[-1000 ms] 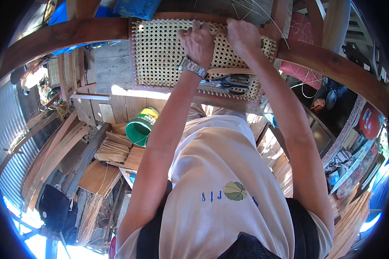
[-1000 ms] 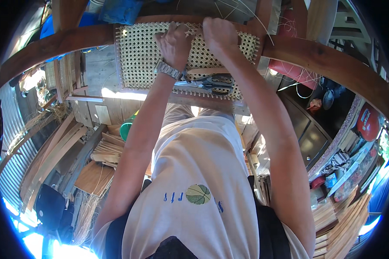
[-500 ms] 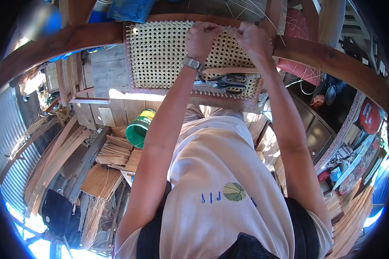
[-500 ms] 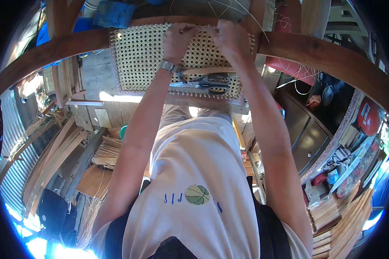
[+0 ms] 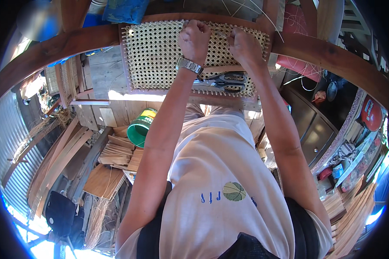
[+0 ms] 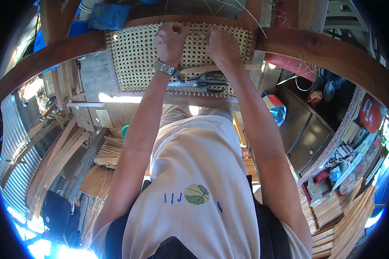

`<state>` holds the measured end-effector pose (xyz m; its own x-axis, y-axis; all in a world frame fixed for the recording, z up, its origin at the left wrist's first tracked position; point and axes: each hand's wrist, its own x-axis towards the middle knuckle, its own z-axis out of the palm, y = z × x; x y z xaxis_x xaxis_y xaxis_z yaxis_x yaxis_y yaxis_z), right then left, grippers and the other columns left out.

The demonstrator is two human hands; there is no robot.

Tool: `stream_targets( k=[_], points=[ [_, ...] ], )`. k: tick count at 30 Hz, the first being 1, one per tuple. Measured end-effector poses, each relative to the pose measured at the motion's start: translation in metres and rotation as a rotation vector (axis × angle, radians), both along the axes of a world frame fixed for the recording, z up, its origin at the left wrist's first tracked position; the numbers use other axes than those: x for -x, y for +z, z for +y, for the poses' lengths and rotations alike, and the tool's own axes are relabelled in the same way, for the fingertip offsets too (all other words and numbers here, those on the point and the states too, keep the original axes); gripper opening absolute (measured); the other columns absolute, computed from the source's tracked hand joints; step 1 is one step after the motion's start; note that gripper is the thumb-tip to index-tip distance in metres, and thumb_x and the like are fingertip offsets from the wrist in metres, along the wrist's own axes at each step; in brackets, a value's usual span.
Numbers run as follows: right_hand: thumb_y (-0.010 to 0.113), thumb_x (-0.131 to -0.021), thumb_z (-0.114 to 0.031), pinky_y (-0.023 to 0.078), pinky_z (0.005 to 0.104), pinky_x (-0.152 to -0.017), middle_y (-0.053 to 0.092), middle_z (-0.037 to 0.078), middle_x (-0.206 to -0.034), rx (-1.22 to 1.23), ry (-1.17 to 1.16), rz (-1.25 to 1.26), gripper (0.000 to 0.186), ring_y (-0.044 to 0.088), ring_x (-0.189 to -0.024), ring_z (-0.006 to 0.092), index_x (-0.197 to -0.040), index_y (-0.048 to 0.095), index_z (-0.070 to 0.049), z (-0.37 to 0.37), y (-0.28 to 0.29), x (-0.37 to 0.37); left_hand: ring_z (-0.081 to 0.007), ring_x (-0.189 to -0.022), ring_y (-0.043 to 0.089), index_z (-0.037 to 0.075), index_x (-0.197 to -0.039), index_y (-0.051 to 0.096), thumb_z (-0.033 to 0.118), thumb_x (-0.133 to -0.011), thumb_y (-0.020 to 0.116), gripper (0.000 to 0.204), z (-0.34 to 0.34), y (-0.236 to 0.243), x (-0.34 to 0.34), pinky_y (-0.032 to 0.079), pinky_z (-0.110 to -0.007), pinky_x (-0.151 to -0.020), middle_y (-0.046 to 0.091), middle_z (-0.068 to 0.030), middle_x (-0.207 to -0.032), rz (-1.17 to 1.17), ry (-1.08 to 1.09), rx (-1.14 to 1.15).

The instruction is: Weaving a rattan chair seat using strips of material.

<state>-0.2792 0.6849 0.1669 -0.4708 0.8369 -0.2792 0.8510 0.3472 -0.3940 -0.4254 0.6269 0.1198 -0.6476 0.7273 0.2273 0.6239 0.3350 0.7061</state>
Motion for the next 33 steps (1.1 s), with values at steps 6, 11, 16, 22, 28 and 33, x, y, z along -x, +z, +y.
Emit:
stream_targets(
  k=[6,11,16,22,28,33],
  points=[
    [0.060,-0.089,-0.024,0.051,0.0491,-0.078,0.069,0.022,-0.089,-0.021,-0.019,0.037,0.022,0.067,-0.086,0.0407,-0.095,0.066,-0.003,-0.001,-0.003,-0.002,-0.0292,-0.066,0.066,0.005,-0.070,0.067,0.011,-0.075,0.072,0.009,0.002,0.003,0.003,0.054,-0.039,-0.062,0.067,-0.0133,-0.074,0.056,-0.088,0.029],
    [0.060,-0.090,-0.023,0.050,0.0503,-0.076,0.068,0.024,-0.087,-0.043,-0.015,0.029,0.021,0.066,-0.086,0.0414,-0.097,0.062,-0.003,0.003,0.004,0.001,-0.0288,-0.069,0.067,0.005,-0.071,0.067,0.012,-0.076,0.073,0.011,0.001,0.004,0.003,0.054,-0.038,-0.064,0.067,-0.0127,-0.076,-0.015,-0.126,0.044],
    [0.058,-0.091,-0.020,0.051,0.0526,-0.075,0.066,0.027,-0.086,-0.045,-0.001,-0.039,0.020,0.065,-0.086,0.0437,-0.099,0.058,-0.001,0.009,0.020,0.016,-0.0294,-0.068,0.067,0.007,-0.071,0.067,0.012,-0.075,0.072,0.008,0.000,-0.001,0.000,0.054,-0.039,-0.060,0.067,-0.0116,-0.075,0.042,-0.069,0.028],
    [0.053,-0.087,-0.009,0.052,0.0535,-0.075,0.066,0.029,-0.084,-0.168,0.132,-0.060,0.013,0.065,-0.083,0.0467,-0.092,0.060,0.001,0.017,0.024,0.029,-0.0317,-0.062,0.066,0.008,-0.072,0.067,0.011,-0.075,0.070,0.006,0.001,-0.011,0.002,0.054,-0.041,-0.055,0.067,-0.0114,-0.079,0.070,-0.088,0.001],
    [0.052,-0.084,-0.006,0.052,0.0530,-0.077,0.065,0.029,-0.085,-0.253,0.260,-0.061,0.014,0.065,-0.086,0.0455,-0.085,0.063,0.002,0.017,0.031,0.038,-0.0333,-0.063,0.066,0.008,-0.076,0.068,0.014,-0.078,0.070,0.007,-0.002,-0.010,0.003,0.055,-0.041,-0.055,0.067,-0.0125,-0.087,0.058,-0.101,-0.022],
    [0.057,-0.082,-0.008,0.052,0.0545,-0.074,0.065,0.027,-0.081,-0.211,0.222,-0.069,0.011,0.065,-0.082,0.0471,-0.082,0.062,0.002,0.024,0.015,0.035,-0.0320,-0.064,0.066,0.008,-0.077,0.068,0.014,-0.079,0.070,0.006,-0.003,-0.012,0.002,0.054,-0.040,-0.056,0.067,-0.0111,-0.085,0.072,-0.080,-0.068]
  ],
)
